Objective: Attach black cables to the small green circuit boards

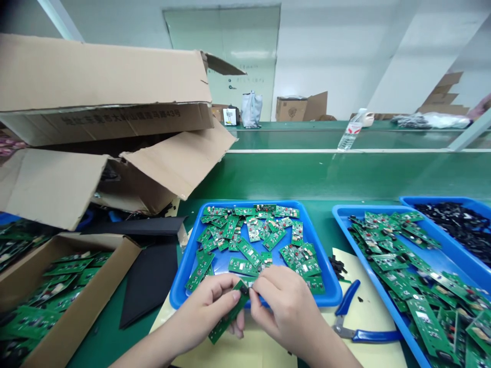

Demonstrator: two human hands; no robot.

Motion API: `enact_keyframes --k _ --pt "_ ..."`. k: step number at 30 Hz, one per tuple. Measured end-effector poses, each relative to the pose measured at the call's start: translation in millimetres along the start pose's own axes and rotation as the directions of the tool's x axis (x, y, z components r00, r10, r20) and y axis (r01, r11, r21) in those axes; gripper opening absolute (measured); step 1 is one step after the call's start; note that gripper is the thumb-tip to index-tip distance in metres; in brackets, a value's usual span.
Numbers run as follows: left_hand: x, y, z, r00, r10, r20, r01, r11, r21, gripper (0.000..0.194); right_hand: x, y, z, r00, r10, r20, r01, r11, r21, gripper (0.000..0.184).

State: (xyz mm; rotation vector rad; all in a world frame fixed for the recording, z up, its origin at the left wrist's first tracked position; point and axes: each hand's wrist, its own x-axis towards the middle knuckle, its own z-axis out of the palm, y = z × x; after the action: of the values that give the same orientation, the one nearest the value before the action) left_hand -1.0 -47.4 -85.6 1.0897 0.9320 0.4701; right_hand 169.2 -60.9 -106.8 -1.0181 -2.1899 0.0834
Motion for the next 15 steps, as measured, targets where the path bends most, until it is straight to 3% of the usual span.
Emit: enact_keyframes --k 5,15 --pt "-0.9 2.3 -1.5 0.995 0.027 0.099 -0.029 0.999 0.013 0.022 -0.8 -0.3 0.9 1.000 -0.014 -0.025 0.014 1.000 -0.018 0.022" --pt "-2.0 -0.3 -3.4 0.987 0.149 0.055 -0.159 0.946 0.281 0.024 0.8 -0.8 -1.8 0.998 -0.039 -0.042 0.037 0.998 -0.049 0.024"
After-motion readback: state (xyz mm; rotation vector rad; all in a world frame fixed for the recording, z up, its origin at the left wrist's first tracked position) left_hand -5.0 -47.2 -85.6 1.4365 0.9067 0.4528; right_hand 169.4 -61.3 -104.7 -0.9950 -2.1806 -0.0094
